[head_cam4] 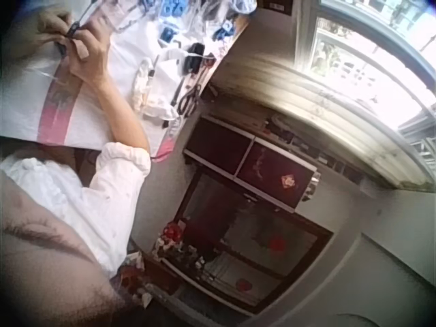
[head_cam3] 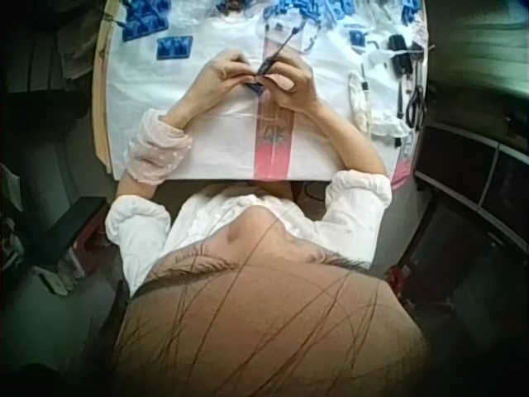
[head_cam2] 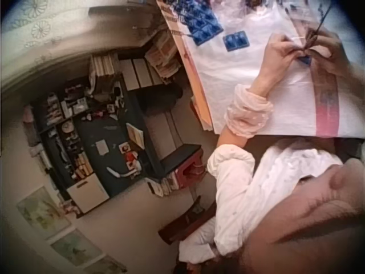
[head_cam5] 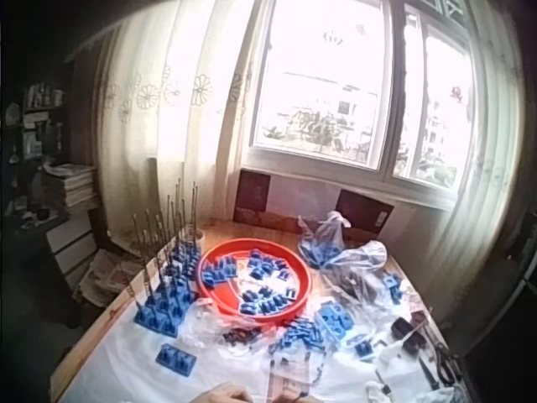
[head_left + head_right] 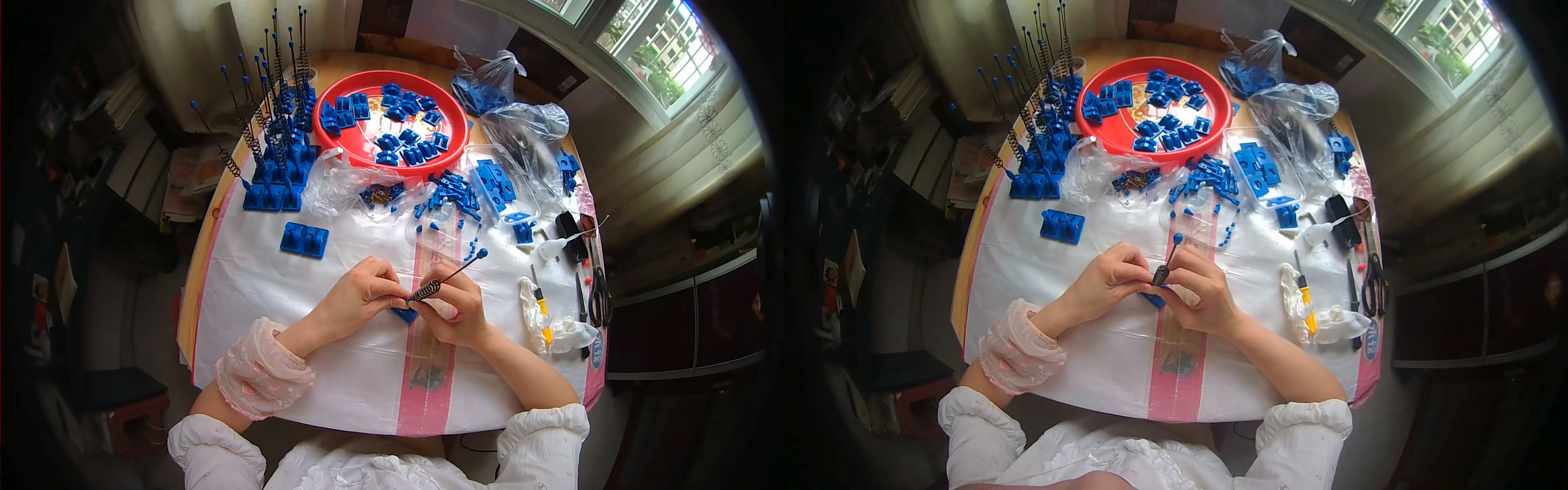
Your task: The recorder is assembling small electrical or mechanical components involving blue plastic pieces and metal springs.
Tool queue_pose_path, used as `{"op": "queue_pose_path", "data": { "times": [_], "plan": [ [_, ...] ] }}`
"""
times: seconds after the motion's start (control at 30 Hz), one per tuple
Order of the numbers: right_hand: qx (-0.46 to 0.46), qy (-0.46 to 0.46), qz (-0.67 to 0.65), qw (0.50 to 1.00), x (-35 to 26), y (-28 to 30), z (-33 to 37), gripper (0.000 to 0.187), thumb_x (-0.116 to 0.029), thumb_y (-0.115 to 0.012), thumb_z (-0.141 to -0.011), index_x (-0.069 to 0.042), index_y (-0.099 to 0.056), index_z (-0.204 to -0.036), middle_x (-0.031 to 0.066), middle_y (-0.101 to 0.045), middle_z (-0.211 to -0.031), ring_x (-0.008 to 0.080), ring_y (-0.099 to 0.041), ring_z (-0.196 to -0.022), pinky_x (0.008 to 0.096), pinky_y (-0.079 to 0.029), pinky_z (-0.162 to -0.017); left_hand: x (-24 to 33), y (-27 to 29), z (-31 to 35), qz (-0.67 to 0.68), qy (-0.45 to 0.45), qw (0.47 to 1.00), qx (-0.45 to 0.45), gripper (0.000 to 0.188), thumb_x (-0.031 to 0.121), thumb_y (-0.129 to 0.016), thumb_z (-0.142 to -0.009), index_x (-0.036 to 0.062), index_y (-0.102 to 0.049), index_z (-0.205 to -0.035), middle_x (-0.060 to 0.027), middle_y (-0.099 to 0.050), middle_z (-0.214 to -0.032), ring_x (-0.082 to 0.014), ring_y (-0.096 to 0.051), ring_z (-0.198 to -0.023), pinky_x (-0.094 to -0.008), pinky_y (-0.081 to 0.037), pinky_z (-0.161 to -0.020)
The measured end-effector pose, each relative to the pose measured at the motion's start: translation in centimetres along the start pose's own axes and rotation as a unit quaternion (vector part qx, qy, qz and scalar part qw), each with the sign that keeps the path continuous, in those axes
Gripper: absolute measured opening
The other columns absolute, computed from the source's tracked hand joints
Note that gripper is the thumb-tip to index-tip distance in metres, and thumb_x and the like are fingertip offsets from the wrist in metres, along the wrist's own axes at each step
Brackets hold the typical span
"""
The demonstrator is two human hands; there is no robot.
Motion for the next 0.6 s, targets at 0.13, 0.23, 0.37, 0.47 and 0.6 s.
{"op": "queue_pose_path", "data": {
  "times": [0.13, 0.23, 0.37, 0.47, 0.6],
  "plan": [
    [-0.01, 0.022, -0.004, 1.0, -0.01, -0.01, 0.01, 0.025, 0.006, -0.083, -0.068, -0.002, -0.067, -0.086, 0.0098, -0.06, -0.083, 0.027, -0.056, -0.073, 0.0369, -0.043, -0.062, -0.09, -0.11, -0.08, 0.012, 0.018, 1.0, 0.005, 0.017, 0.011, -0.08, -0.084, 0.0104, -0.08, -0.101, -0.0047, -0.064, -0.093, -0.0234, -0.058, -0.094, -0.0355, -0.05, -0.083],
    [-0.013, 0.021, -0.004, 1.0, 0.06, 0.02, 0.11, 0.026, 0.006, -0.083, -0.067, -0.002, -0.067, -0.086, 0.0097, -0.06, -0.083, 0.0273, -0.056, -0.073, 0.0368, -0.043, -0.061, 0.03, -0.14, -0.08, 0.008, 0.018, 1.0, 0.006, 0.017, 0.011, -0.079, -0.084, 0.0106, -0.079, -0.1, -0.0046, -0.064, -0.093, -0.0235, -0.058, -0.093, -0.0359, -0.05, -0.083],
    [-0.018, 0.031, 0.003, 0.999, 0.11, -0.06, 0.06, 0.027, 0.006, -0.083, -0.067, -0.003, -0.067, -0.087, 0.0097, -0.061, -0.084, 0.0273, -0.056, -0.073, 0.0366, -0.044, -0.061, 0.03, -0.12, -0.05, 0.009, 0.015, 1.0, 0.009, 0.017, 0.011, -0.08, -0.084, 0.0104, -0.079, -0.1, -0.0046, -0.064, -0.093, -0.0234, -0.058, -0.093, -0.0359, -0.05, -0.083],
    [-0.02, 0.032, 0.002, 0.999, 0.03, -0.08, -0.1, 0.027, 0.006, -0.083, -0.067, -0.003, -0.067, -0.086, 0.0098, -0.062, -0.085, 0.0271, -0.056, -0.073, 0.0364, -0.044, -0.06, 0.07, -0.01, -0.06, -0.002, 0.008, 1.0, 0.008, 0.018, 0.01, -0.08, -0.083, 0.0101, -0.079, -0.101, -0.0046, -0.063, -0.094, -0.0227, -0.058, -0.093, -0.035, -0.05, -0.082],
    [-0.023, 0.026, 0.003, 0.999, 0.04, -0.15, -0.1, 0.025, 0.007, -0.083, -0.067, -0.002, -0.067, -0.084, 0.0101, -0.062, -0.085, 0.0269, -0.057, -0.072, 0.0363, -0.044, -0.06, 0.0, 0.04, -0.01, -0.015, -0.004, 1.0, 0.006, 0.019, 0.008, -0.08, -0.083, 0.0098, -0.079, -0.102, -0.0044, -0.062, -0.096, -0.0214, -0.059, -0.094, -0.0337, -0.051, -0.08]
  ]
}}
Point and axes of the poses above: each hand's wrist, its own z-axis away from the middle knuckle, its own y-axis out of the back of the hand, x = y × z, the point moved 7 cm from there along -z, towards the middle knuckle
